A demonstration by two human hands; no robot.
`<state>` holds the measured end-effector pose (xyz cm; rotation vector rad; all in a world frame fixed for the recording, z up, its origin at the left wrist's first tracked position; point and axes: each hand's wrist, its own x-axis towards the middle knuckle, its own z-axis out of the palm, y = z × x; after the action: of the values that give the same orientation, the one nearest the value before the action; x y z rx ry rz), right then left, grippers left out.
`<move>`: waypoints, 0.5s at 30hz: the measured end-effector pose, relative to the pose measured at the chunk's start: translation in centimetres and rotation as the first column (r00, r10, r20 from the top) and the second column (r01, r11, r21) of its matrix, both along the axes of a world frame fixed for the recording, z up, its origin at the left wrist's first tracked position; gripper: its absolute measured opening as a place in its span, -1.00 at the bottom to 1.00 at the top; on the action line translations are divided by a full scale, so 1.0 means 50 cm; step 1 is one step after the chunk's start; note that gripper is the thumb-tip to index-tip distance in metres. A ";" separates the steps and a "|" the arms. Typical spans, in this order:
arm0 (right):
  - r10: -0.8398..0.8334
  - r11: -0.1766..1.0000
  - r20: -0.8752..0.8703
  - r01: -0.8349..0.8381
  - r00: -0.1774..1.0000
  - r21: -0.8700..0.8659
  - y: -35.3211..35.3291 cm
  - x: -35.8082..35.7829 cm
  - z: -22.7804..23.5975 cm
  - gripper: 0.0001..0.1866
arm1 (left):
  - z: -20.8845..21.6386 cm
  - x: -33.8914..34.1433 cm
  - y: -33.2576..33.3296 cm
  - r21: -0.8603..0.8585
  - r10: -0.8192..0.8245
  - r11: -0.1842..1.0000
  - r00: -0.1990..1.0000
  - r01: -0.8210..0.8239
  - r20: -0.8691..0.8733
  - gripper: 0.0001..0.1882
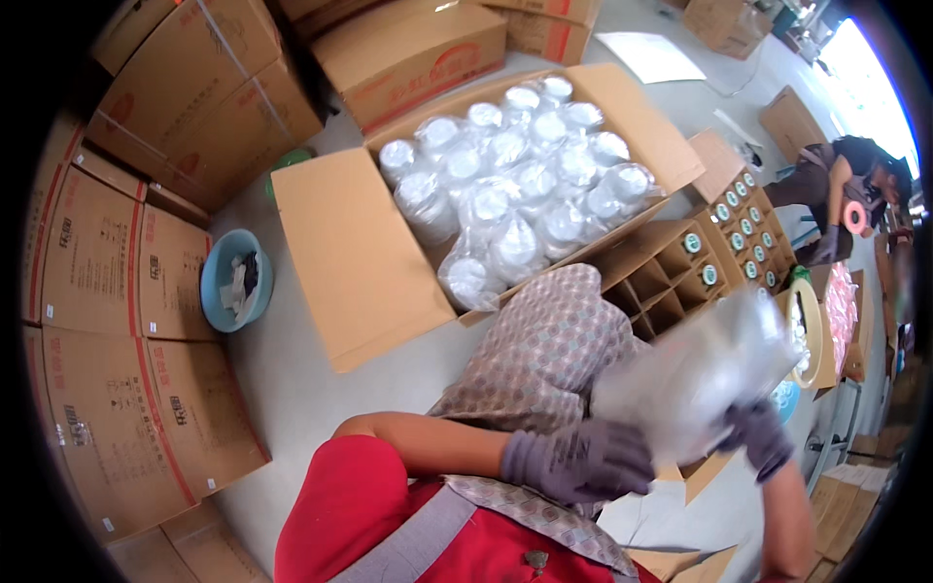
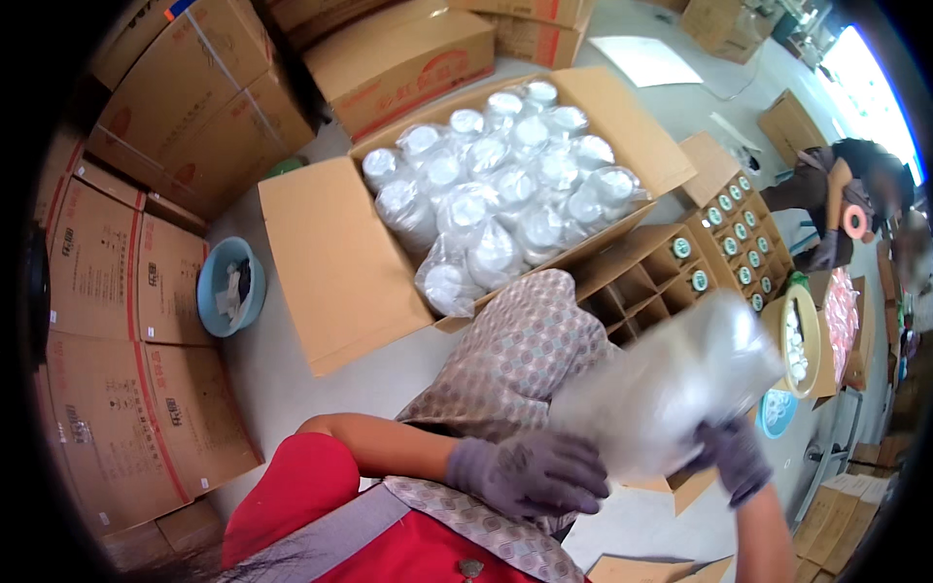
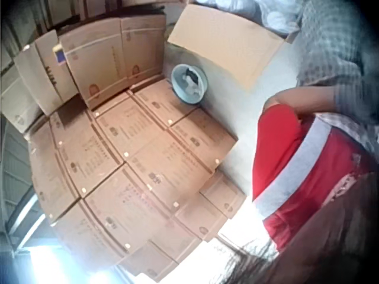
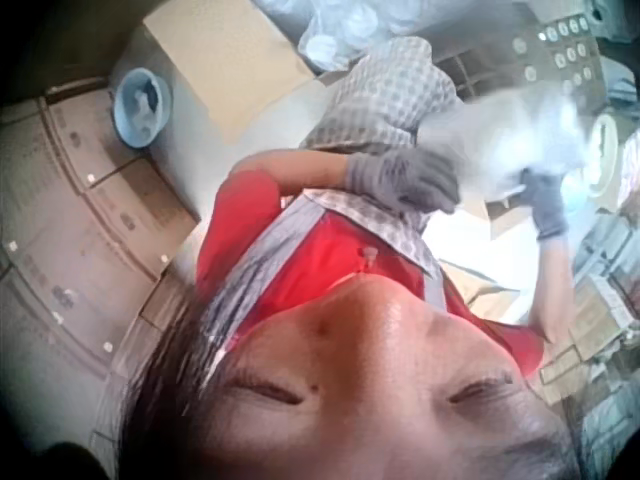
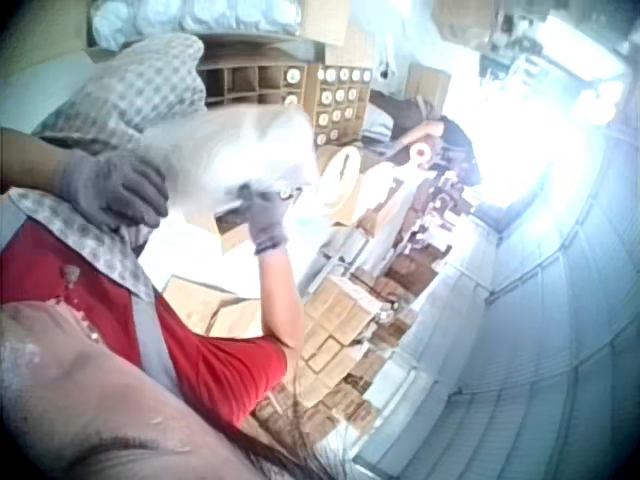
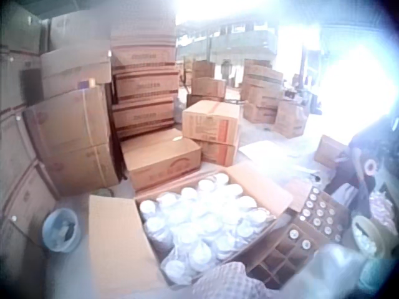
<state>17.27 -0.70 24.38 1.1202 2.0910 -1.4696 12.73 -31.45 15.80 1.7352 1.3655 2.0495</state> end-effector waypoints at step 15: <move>0.964 0.236 -0.083 -0.672 0.251 0.702 -0.601 -0.737 -0.564 -0.72 | 0.120 -0.322 -0.249 0.127 0.452 0.773 0.679 -0.622 0.579 -0.81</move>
<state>-19.58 -30.76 -3.81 -0.5957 2.8025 -0.5485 -3.38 -43.90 21.80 0.7197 1.5399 2.9095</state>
